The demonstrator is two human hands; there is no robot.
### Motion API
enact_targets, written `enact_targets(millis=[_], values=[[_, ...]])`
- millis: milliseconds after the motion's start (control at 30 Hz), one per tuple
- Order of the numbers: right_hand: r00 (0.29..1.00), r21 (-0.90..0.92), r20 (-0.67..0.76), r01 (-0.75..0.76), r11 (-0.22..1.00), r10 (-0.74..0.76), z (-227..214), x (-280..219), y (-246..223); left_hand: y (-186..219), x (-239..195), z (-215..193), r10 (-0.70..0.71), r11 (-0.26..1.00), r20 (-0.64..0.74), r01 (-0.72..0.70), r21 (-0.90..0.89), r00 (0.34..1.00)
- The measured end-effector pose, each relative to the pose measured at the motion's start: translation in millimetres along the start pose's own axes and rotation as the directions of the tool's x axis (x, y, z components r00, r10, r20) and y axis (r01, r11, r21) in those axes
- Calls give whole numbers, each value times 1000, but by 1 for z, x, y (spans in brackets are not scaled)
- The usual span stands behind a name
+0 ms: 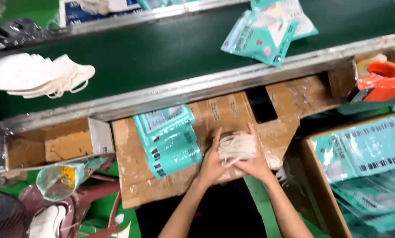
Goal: Manually counting and packing protective masks into plastic pouches at a conveyor belt.
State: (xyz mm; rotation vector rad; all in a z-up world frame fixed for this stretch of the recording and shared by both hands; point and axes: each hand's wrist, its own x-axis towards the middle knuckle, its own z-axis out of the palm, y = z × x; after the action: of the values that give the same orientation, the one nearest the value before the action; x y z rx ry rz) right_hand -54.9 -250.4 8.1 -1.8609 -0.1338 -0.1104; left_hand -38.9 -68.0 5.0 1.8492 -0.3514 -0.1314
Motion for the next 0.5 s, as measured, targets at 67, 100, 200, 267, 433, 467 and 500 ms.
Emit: enact_targets(millis=[67,100,200,267,433,467,500], values=[[989,-33,10,147,989,-146,-2,-4,14,0,1,9,-89,994,-20,87,-61,996],[980,-98,-3,198,975,-199,-2,0,29,0,6,12,-162,986,-60,158,-62,985],[993,-159,-45,97,982,-106,8,-7,95,13,-4,-4,-165,986,-161,163,-26,973],[995,-174,-88,-54,983,39,9,-16,109,5,-15,-19,-78,996,-204,83,17,976],[949,216,-296,-40,976,105,31,40,20,-46,21,-123,541,572,-205,-178,801,816],[948,223,-295,-52,973,118,43,38,26,-46,17,-134,532,571,-198,-176,802,823],[963,274,-253,-24,961,96,52,50,31,-45,26,-147,511,553,-149,-191,811,846]])
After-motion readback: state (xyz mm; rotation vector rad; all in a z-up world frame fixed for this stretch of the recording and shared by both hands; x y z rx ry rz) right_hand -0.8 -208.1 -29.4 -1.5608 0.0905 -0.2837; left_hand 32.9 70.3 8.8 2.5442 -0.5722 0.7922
